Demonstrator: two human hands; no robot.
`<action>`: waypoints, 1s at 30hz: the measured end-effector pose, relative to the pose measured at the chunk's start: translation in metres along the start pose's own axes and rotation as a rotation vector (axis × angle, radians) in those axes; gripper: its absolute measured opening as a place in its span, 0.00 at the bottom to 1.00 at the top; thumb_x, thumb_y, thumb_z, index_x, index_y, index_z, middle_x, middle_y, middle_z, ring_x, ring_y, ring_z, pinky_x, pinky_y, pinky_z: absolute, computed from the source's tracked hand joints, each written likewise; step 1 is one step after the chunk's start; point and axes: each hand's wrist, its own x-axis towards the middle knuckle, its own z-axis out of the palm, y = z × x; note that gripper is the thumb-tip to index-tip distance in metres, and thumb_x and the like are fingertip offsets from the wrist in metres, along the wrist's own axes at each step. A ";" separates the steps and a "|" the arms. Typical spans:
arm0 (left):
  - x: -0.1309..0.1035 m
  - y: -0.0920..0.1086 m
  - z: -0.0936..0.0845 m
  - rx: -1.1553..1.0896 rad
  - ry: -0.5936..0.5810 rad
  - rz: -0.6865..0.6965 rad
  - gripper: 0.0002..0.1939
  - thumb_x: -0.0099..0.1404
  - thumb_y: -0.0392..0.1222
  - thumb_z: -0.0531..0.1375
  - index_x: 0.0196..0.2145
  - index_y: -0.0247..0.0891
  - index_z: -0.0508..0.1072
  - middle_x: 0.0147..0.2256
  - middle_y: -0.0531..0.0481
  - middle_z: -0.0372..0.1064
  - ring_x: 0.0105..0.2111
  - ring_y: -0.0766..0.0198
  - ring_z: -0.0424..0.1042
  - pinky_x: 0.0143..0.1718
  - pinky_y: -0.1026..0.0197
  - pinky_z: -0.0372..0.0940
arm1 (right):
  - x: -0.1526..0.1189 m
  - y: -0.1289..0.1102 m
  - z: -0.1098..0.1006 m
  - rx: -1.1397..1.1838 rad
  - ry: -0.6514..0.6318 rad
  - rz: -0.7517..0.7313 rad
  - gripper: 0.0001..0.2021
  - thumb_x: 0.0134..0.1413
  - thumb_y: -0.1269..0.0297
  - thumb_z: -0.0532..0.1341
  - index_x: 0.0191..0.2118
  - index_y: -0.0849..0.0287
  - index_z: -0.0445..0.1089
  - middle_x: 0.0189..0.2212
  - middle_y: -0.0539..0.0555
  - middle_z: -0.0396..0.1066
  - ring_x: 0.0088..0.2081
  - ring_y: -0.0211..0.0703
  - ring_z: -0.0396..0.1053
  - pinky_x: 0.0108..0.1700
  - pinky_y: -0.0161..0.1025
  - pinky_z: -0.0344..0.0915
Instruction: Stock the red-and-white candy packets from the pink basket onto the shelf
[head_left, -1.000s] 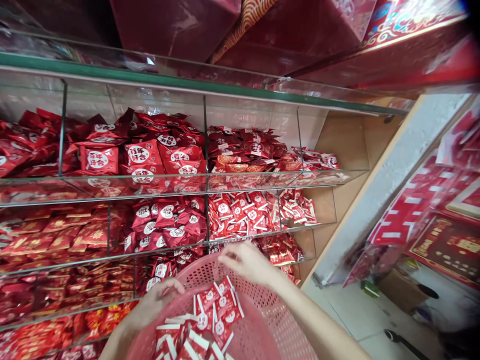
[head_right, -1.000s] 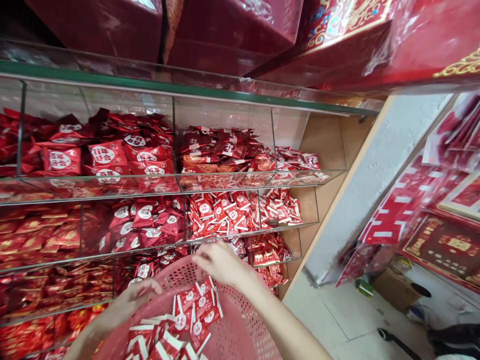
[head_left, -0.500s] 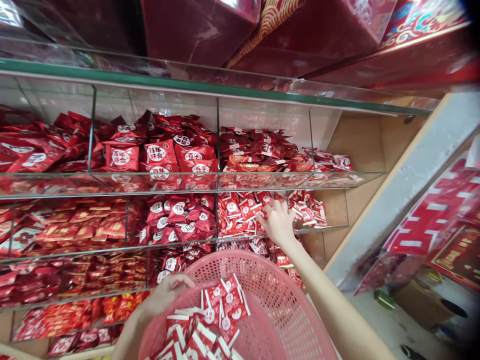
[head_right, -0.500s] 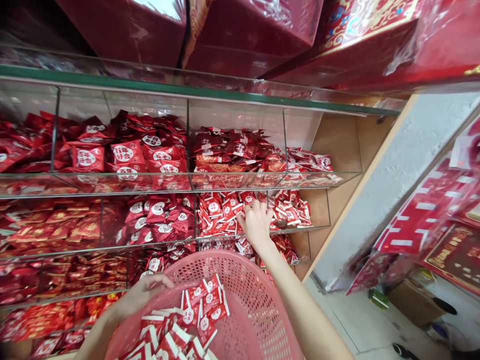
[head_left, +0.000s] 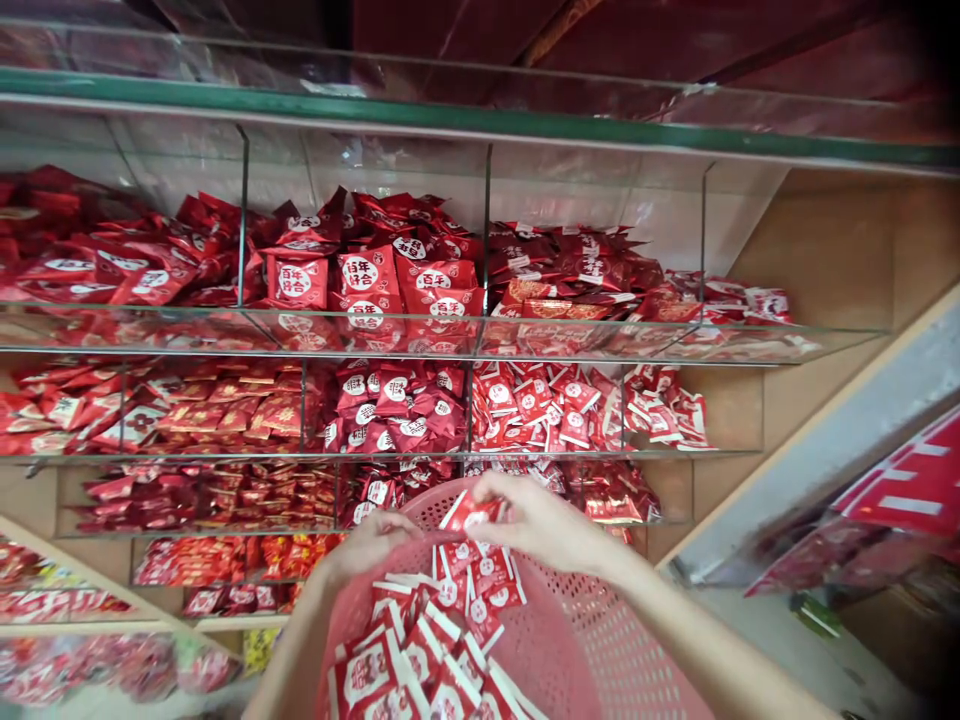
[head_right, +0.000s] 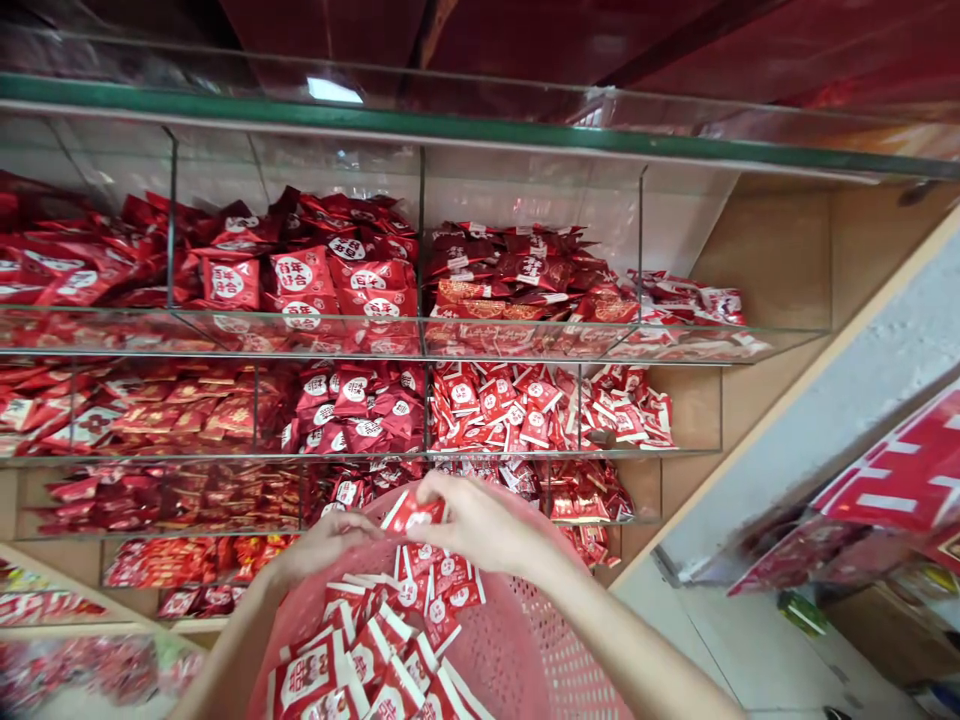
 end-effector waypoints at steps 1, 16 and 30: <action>0.000 0.002 0.001 -0.010 0.000 0.001 0.14 0.55 0.48 0.58 0.31 0.36 0.76 0.35 0.47 0.70 0.37 0.58 0.66 0.42 0.61 0.57 | 0.008 0.008 0.017 0.038 -0.044 0.032 0.11 0.48 0.61 0.60 0.39 0.58 0.66 0.36 0.50 0.69 0.36 0.37 0.65 0.38 0.35 0.60; -0.009 0.019 0.004 -0.044 0.051 0.017 0.20 0.55 0.55 0.60 0.32 0.33 0.76 0.32 0.47 0.70 0.35 0.58 0.65 0.39 0.61 0.58 | 0.056 0.086 0.117 0.202 -0.207 0.229 0.18 0.31 0.59 0.69 0.33 0.60 0.72 0.29 0.49 0.70 0.31 0.38 0.64 0.33 0.33 0.59; -0.005 0.005 0.004 -0.086 0.077 0.012 0.17 0.50 0.52 0.63 0.26 0.33 0.75 0.28 0.47 0.67 0.30 0.63 0.63 0.34 0.63 0.57 | 0.046 0.087 0.124 0.649 -0.216 0.500 0.16 0.30 0.60 0.70 0.29 0.62 0.71 0.21 0.45 0.65 0.22 0.29 0.59 0.22 0.27 0.56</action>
